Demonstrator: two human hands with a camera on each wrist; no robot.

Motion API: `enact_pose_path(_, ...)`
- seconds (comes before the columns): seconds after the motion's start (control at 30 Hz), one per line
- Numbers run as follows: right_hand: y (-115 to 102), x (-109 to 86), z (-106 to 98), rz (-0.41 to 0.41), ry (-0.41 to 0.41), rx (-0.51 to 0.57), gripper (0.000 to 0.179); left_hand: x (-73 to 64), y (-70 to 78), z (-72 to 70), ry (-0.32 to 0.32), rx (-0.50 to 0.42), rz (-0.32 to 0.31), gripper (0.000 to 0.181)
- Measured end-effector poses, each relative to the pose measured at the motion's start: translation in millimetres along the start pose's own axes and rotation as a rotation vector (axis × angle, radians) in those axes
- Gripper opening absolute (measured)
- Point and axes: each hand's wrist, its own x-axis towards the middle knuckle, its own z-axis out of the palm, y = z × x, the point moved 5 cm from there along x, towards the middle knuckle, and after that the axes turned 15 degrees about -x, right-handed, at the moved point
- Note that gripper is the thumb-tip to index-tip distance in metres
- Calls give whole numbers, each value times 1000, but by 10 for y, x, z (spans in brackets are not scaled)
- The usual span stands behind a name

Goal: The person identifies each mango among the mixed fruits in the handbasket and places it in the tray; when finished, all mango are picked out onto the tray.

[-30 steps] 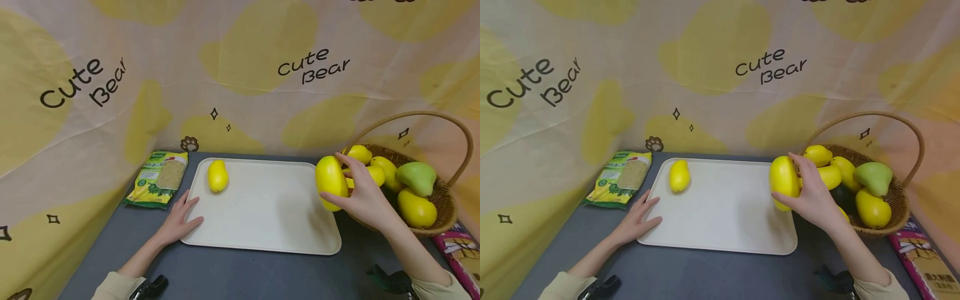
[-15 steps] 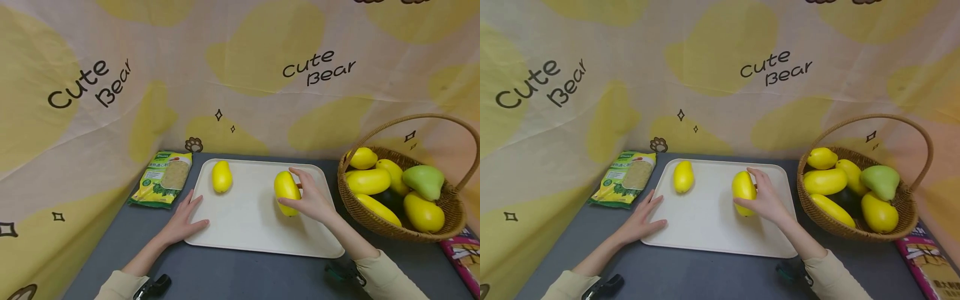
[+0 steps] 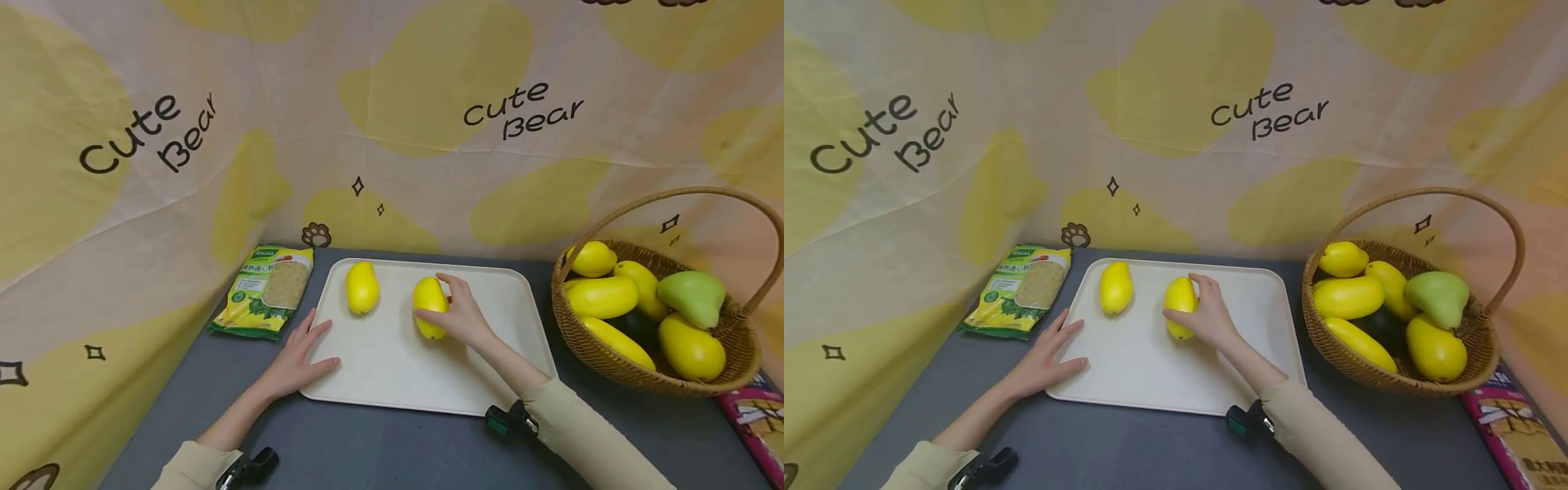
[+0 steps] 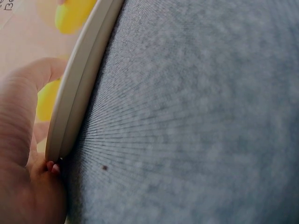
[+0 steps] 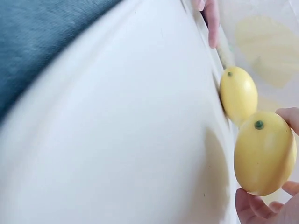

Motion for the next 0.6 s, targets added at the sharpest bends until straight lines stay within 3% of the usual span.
enact_pose_path(0.6, -203, 422, 307, 19, 85, -5, 84, -9, -12, 1, 9, -6, 34, 75)
